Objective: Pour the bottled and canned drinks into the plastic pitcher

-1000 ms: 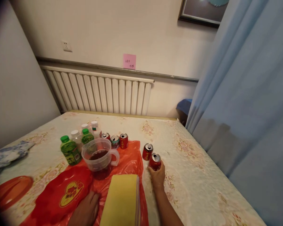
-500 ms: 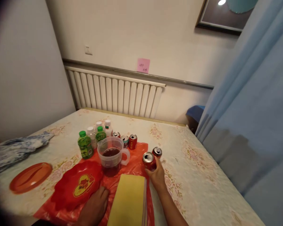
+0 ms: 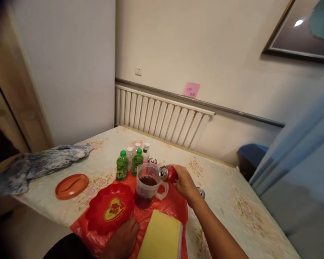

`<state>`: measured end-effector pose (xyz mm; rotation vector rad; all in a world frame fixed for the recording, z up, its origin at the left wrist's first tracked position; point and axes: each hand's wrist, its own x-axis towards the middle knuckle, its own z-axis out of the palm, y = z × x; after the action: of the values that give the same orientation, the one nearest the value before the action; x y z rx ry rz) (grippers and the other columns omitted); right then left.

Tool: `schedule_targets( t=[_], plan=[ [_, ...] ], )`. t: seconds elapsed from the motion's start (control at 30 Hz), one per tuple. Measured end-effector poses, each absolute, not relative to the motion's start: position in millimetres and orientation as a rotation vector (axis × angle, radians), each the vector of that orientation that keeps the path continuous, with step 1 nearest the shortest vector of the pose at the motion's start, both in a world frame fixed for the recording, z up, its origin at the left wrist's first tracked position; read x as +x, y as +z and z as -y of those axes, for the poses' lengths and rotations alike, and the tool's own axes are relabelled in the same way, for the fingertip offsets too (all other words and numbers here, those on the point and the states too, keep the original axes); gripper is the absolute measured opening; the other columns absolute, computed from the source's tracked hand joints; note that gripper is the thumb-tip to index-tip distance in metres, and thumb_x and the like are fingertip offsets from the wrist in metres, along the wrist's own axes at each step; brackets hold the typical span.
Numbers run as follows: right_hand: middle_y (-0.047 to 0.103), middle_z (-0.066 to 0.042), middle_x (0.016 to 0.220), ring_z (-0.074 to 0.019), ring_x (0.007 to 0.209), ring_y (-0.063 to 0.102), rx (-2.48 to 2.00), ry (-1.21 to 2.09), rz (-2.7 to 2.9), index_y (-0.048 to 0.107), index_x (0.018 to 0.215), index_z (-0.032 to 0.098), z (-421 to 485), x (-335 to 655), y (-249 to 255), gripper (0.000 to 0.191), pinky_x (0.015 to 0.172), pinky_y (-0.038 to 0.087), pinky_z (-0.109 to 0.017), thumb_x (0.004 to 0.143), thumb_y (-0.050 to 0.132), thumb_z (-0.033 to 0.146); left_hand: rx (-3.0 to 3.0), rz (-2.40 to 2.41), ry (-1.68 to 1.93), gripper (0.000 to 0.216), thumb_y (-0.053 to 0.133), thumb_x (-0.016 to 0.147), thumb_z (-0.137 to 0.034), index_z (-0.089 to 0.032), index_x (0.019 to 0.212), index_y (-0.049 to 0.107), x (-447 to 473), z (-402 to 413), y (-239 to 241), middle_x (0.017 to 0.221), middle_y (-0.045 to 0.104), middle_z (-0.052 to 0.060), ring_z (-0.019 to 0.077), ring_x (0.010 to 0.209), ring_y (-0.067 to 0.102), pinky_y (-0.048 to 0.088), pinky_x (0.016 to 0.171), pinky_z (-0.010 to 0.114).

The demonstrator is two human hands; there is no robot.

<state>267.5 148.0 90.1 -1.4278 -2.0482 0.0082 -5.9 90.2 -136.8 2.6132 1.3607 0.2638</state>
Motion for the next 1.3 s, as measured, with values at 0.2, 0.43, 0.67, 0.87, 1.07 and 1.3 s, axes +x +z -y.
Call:
schedule_targets(
  t=[0.2,0.43,0.67,0.87,1.07,1.3],
  plan=[
    [0.060,-0.011,0.126,-0.0250,0.114,0.052,-1.481,-0.257,2.311,0.052,0.130,0.019,-165.8,258.9,107.8,0.063,0.099,0.039,-0.042,0.068,0.057,0.006,2.559,-1.343,0.266,0.035,0.039,0.089,-0.005,-0.019,0.111,0.062,-7.0,-87.0,-130.6,0.115,0.063,0.008,0.0223,0.106,0.059,0.048,0.096,0.038],
    [0.060,-0.010,0.127,-0.0245,0.116,0.050,-1.536,-0.488,2.463,0.055,0.129,0.020,-164.7,242.9,129.7,0.051,0.101,0.032,-0.039,0.080,0.054,0.006,2.557,-1.349,0.302,0.033,0.041,0.088,-0.004,-0.017,0.112,0.060,-5.8,-84.7,-132.7,0.117,0.062,0.010,0.0238,0.111,0.056,0.046,0.099,0.041],
    [0.061,-0.010,0.124,-0.0244,0.118,0.048,-1.528,-0.606,2.562,0.055,0.128,0.022,-165.2,233.8,139.9,0.048,0.102,0.030,-0.038,0.082,0.053,0.005,2.534,-1.339,0.258,0.032,0.042,0.089,-0.004,-0.018,0.112,0.060,-6.2,-83.6,-124.3,0.117,0.062,0.009,0.0229,0.109,0.057,0.046,0.099,0.040],
    [0.063,-0.010,0.119,-0.0250,0.116,0.049,-1.506,-0.654,2.614,0.057,0.123,0.021,-164.0,224.7,148.5,0.043,0.101,0.029,-0.040,0.084,0.052,0.004,2.557,-1.344,0.329,0.035,0.041,0.089,-0.002,-0.017,0.113,0.060,-5.2,-85.5,-136.1,0.117,0.062,0.010,0.0235,0.110,0.057,0.045,0.100,0.041],
    [0.063,-0.012,0.117,-0.0264,0.116,0.049,-1.495,-0.700,2.651,0.058,0.120,0.020,-163.8,217.6,153.4,0.036,0.102,0.028,-0.042,0.089,0.048,0.006,2.552,-1.354,0.364,0.036,0.041,0.087,-0.002,-0.017,0.114,0.061,-5.2,-85.1,-140.3,0.117,0.063,0.010,0.0245,0.108,0.057,0.046,0.098,0.042],
    [0.064,-0.013,0.116,-0.0266,0.116,0.048,-1.508,-0.722,2.690,0.059,0.120,0.019,-163.0,212.0,158.0,0.036,0.103,0.028,-0.045,0.090,0.047,0.006,2.563,-1.340,0.324,0.035,0.041,0.088,-0.003,-0.017,0.113,0.060,-4.6,-86.0,-138.9,0.118,0.062,0.010,0.0231,0.109,0.057,0.045,0.100,0.041]
  ],
)
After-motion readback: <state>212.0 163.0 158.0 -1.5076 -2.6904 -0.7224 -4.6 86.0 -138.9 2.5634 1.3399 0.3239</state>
